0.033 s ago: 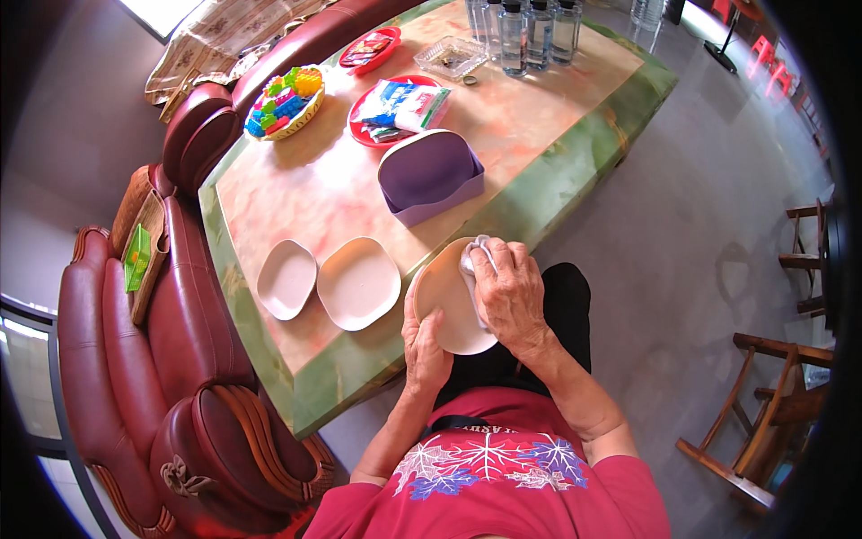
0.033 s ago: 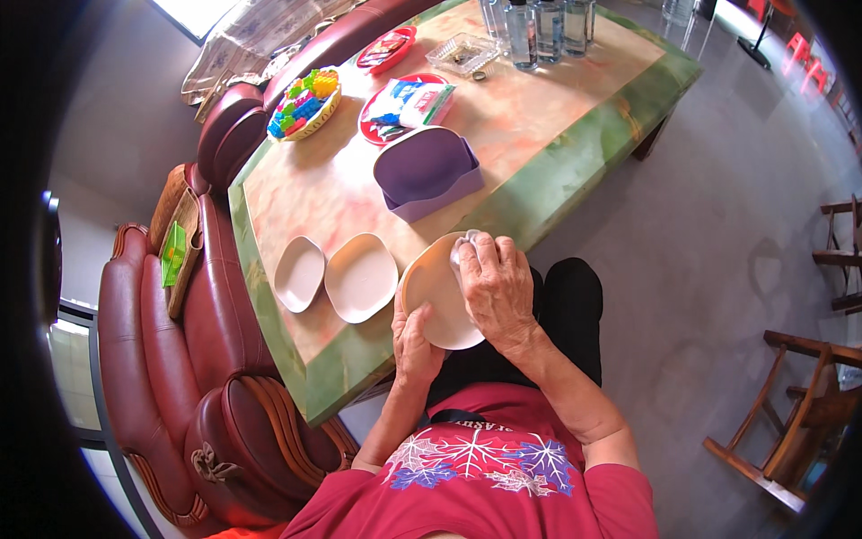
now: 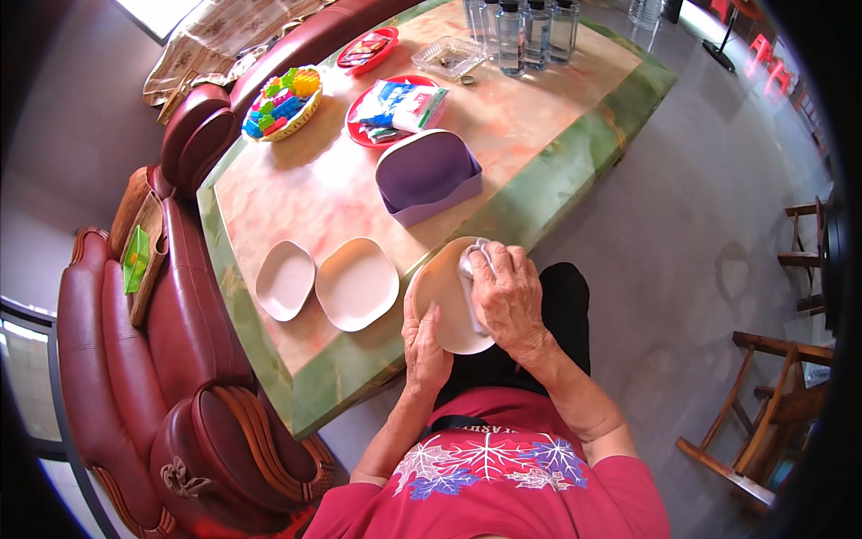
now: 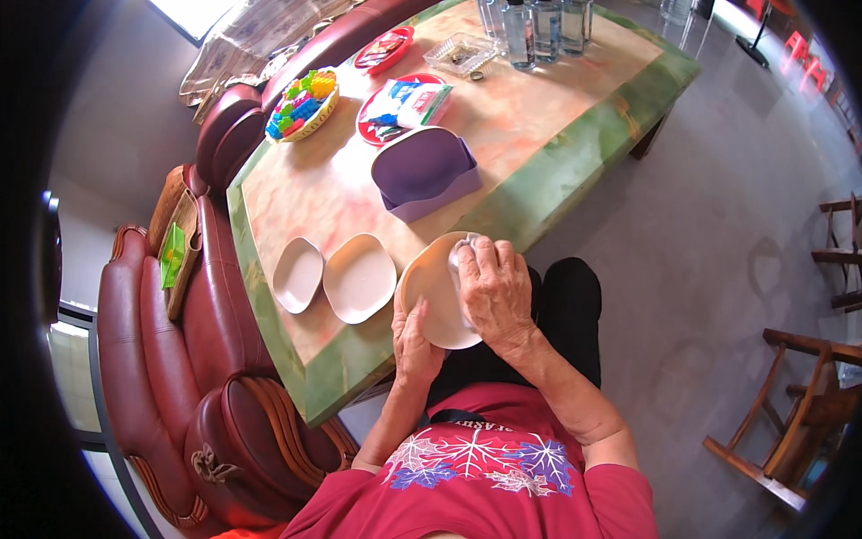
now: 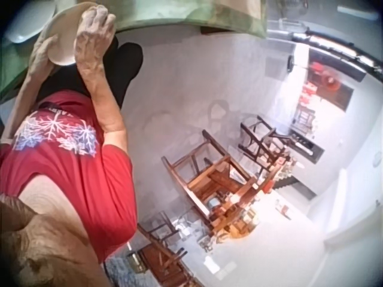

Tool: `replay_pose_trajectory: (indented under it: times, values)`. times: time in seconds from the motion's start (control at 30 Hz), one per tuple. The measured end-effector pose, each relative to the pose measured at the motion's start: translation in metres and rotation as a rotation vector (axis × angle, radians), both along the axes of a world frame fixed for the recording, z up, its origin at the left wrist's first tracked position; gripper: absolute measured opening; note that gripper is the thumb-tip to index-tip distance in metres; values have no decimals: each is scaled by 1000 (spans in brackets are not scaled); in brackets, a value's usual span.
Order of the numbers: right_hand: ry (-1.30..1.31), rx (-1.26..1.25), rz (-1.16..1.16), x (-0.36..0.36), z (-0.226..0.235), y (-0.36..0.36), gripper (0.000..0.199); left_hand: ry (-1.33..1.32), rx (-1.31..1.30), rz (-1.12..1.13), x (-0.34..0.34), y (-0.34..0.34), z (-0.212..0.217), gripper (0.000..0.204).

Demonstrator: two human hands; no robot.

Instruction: The person wipes several small plastic plates and bowls with a white cloth. They handle the items one at a time, wiping the interior and exterior surfaces before placing them into a purple container on the table.

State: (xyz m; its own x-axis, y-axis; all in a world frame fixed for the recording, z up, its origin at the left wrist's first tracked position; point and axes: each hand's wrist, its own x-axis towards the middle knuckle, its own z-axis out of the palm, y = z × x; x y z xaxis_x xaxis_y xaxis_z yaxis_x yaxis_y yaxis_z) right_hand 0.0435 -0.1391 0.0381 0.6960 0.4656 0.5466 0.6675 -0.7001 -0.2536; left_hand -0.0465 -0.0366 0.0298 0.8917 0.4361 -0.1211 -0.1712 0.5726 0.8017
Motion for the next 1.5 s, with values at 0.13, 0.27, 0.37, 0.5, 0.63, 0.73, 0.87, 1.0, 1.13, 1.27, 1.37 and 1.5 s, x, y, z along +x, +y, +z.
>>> replay_pose_trajectory:
  times: [0.13, 0.27, 0.37, 0.5, 0.63, 0.73, 0.87, 1.0, 1.13, 1.27, 1.37, 1.5]
  values:
    - [169, 109, 194, -19, 10, -1, 47, 44, -23, 29, 2, -5, 1, 42]
    - [179, 208, 398, -28, 5, 3, 42, 29, -38, 16, 0, 0, -2, 40]
    - [146, 107, 473, -19, 6, -6, 42, 56, -80, 32, -2, 3, 0, 40]
    - [46, 61, 85, -2, 8, 0, 39, 47, -15, 27, -1, 3, 2, 42]
    - [23, 220, 98, -3, 9, 17, 43, 61, -18, 25, 3, -3, 8, 43]
    - [119, 246, 251, -13, 10, 23, 40, 48, -26, 22, 2, -3, 5, 43]
    - [137, 170, 376, -24, 15, 18, 30, 38, -53, 12, -1, 1, 0, 41]
    - [229, 130, 528, -24, 12, -4, 27, 66, -85, 29, -5, 3, -2, 38]
    - [242, 106, 543, -22, 10, -11, 29, 51, -17, 45, 0, 6, -8, 39]
    - [84, 75, 374, -2, 9, -2, 34, 15, -6, 78, 6, 10, 2, 41]
    - [-78, 47, 165, 22, 10, 2, 38, 20, 153, 85, 12, 15, 3, 42]
    - [-138, 46, 90, 32, -2, 4, 43, 54, 330, 161, 31, 24, -10, 42]
